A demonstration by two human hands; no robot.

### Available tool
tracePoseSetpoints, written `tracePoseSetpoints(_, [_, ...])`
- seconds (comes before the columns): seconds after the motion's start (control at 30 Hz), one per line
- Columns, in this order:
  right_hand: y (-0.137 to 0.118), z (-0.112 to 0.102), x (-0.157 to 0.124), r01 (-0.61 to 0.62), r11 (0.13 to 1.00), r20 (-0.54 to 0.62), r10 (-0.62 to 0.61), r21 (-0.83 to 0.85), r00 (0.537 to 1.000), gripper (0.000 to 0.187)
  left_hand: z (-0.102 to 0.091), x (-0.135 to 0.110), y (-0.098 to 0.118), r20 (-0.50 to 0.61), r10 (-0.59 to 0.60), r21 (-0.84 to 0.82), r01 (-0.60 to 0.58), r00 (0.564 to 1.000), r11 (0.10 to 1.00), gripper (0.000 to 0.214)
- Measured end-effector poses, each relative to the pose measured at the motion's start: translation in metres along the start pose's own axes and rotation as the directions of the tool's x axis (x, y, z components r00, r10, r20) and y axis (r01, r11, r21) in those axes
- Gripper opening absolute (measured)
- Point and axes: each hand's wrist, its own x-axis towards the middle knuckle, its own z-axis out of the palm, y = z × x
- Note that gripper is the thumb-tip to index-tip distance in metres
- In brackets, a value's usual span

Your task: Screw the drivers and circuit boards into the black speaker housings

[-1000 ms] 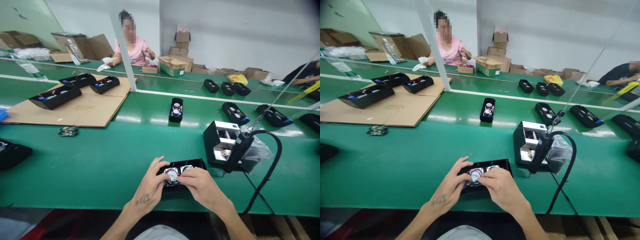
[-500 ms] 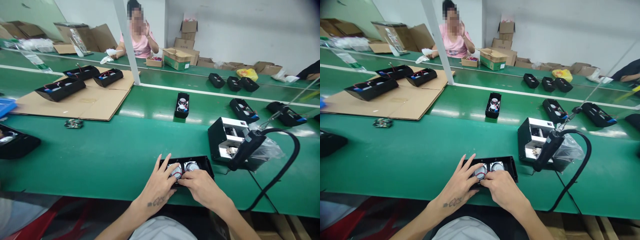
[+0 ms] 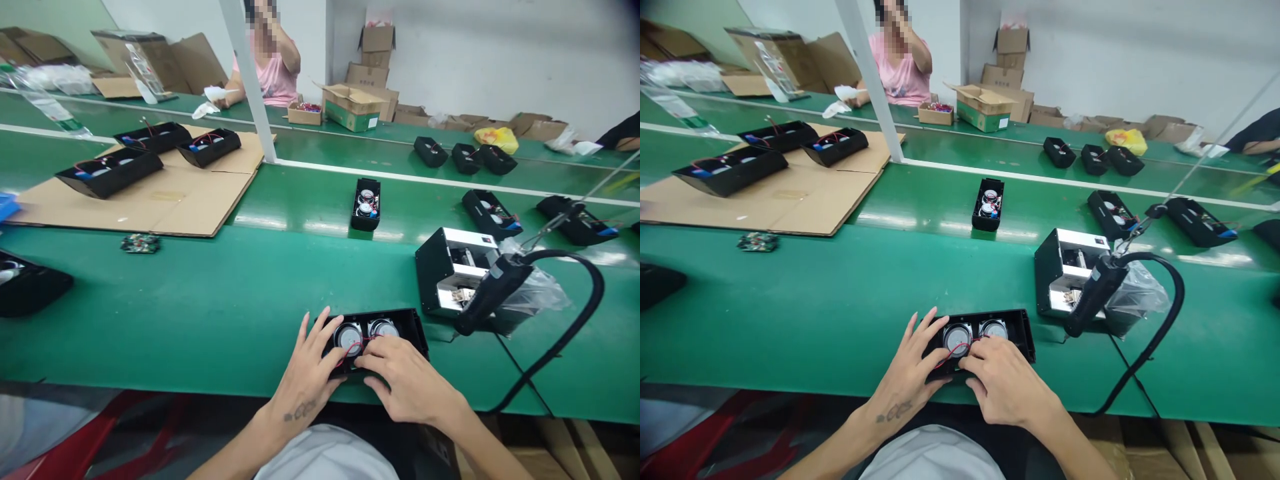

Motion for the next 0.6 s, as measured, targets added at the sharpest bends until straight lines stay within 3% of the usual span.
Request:
tracePoseSetpoints(0.27, [-0.004,0.004,0.0,-0.026,0.999,0.053,0.028,-0.045,0.998,0.035,0.003,0.011,-0.004,0.15,0.037,-0.104,-0.022,0.988,0.994,0.023])
tracePoseSetpoints(0.37, [-0.007,0.001,0.009,-0.048,0.988,0.064,0.058,-0.15,0.996,0.038,-0.005,0.031,-0.014,0.265,0.004,-0.171,0.042,0.964,0.984,0.026])
tracePoseSetpoints(0.5, [0.002,-0.027,0.042,-0.118,0.986,0.101,0.13,-0.118,0.986,0.032,-0.026,0.083,-0.039,0.518,-0.096,-0.291,0.281,0.85,0.914,0.025])
tracePoseSetpoints(0.6, [0.015,-0.054,0.07,-0.212,0.977,0.183,0.205,0.02,0.962,0.033,-0.038,0.117,-0.057,0.648,-0.14,-0.409,0.497,0.749,0.765,0.05])
